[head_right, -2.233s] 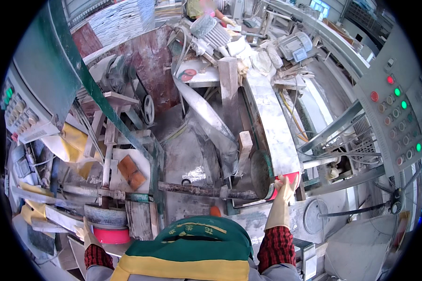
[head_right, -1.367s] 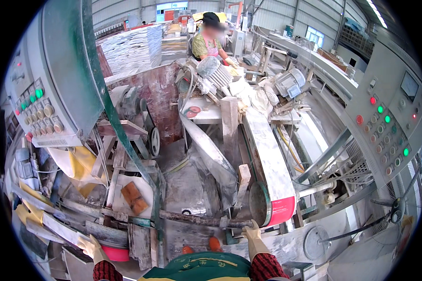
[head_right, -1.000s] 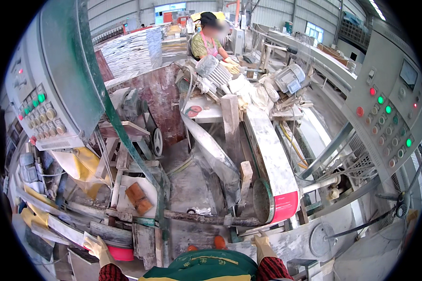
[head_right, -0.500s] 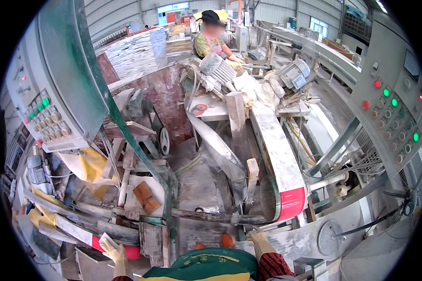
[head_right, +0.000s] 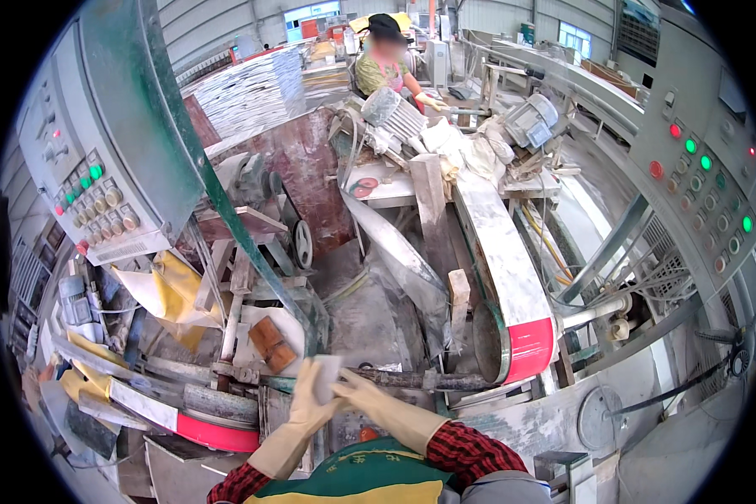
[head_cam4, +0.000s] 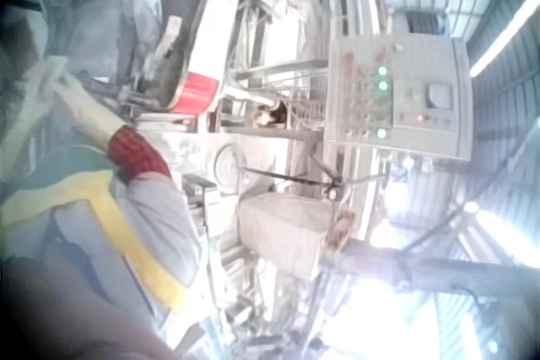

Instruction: The person repeatedly picks up small white rectangular pieces from a conveyor belt, briefly inspects them, and places them into a hopper or chute. The worker wears gloves and an apron and stands at a processing station in a factory.

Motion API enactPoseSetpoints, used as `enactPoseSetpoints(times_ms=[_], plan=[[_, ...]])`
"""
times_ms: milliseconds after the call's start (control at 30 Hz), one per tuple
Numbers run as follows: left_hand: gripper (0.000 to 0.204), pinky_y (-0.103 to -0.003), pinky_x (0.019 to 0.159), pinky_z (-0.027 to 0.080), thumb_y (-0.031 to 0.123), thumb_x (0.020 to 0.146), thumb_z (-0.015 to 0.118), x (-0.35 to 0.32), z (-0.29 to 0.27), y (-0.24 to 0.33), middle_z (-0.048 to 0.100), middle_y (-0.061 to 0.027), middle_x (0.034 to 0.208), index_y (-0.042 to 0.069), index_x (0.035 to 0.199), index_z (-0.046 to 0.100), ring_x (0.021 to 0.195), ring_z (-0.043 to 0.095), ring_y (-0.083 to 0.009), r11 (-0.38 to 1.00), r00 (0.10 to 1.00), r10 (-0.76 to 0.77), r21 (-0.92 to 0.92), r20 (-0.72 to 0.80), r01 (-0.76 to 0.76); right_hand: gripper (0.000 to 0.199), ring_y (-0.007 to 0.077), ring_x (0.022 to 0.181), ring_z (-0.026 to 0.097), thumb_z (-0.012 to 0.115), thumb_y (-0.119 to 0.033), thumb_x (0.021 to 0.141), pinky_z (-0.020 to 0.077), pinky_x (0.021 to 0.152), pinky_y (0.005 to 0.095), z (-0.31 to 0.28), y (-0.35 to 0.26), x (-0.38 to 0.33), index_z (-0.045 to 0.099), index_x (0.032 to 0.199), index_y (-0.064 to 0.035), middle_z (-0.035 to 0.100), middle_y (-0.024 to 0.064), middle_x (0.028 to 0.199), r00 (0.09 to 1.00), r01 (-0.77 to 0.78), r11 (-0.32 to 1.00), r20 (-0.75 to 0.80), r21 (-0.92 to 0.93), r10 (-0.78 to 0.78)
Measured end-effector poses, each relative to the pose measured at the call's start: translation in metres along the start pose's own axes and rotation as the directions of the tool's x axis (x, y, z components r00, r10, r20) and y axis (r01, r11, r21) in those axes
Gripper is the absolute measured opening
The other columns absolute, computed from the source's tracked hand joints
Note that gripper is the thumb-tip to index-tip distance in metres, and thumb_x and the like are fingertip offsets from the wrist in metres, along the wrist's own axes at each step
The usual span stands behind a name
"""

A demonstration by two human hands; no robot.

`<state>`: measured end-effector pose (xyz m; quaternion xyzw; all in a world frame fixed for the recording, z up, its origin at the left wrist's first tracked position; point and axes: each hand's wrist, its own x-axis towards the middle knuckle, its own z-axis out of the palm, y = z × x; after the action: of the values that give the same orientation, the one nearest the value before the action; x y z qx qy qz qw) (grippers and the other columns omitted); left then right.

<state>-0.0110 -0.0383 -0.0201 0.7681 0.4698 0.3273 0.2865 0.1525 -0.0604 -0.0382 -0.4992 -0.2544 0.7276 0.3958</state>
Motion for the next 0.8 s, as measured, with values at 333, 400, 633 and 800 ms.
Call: enactPoseSetpoints(times_ms=[333,400,633,800], plan=[[0.063,-0.042,0.104,0.036,0.015,0.069,0.077,0.028,-0.097,-0.039,0.051,-0.0188,0.125,0.005,0.126,0.050,0.119,0.046,-0.0365,0.960,0.983,0.150,0.222,0.107,-0.171,0.059,0.0191,0.107,0.059,0.059,0.010,0.079,0.0454,0.093,0.0318,-0.122,-0.028,-0.035,0.045,0.135,-0.0013,0.061,0.0087,0.119,0.690,0.582,0.813,-0.538,0.015,-0.485],[0.063,-0.045,0.102,0.037,0.010,0.068,0.076,-0.006,-0.148,-0.109,0.051,-0.0202,0.122,0.004,0.125,0.049,0.117,0.046,-0.0390,0.836,0.987,0.066,0.548,-0.149,0.026,0.067,0.0248,0.107,0.060,0.055,0.011,0.078,0.0483,0.093,0.0388,-0.180,-0.013,-0.039,0.036,0.141,-0.0035,0.059,0.0123,0.120,0.479,0.748,0.663,-0.676,-0.021,-0.561],[0.078,-0.048,0.114,0.022,0.054,0.085,0.058,-0.116,-0.228,-0.197,0.023,-0.0195,0.153,0.012,0.145,0.033,0.139,0.021,-0.0396,0.111,0.506,-0.725,0.647,-0.466,0.755,0.086,0.0266,0.081,0.061,0.053,0.014,0.070,0.0529,0.063,0.0393,-0.302,-0.010,-0.091,0.025,0.147,-0.0127,0.057,0.0161,0.112,0.156,0.680,0.729,-0.955,-0.082,-0.254],[0.074,-0.050,0.112,0.025,0.050,0.084,0.061,-0.127,-0.224,-0.204,0.024,-0.0220,0.151,0.007,0.140,0.039,0.136,0.026,-0.0422,0.147,0.571,-0.666,0.666,-0.480,0.731,0.081,0.0257,0.082,0.062,0.057,0.009,0.073,0.0546,0.063,0.0386,-0.341,-0.001,-0.074,0.032,0.144,-0.0210,0.057,0.0119,0.113,0.139,0.610,0.791,-0.979,-0.037,-0.152]])
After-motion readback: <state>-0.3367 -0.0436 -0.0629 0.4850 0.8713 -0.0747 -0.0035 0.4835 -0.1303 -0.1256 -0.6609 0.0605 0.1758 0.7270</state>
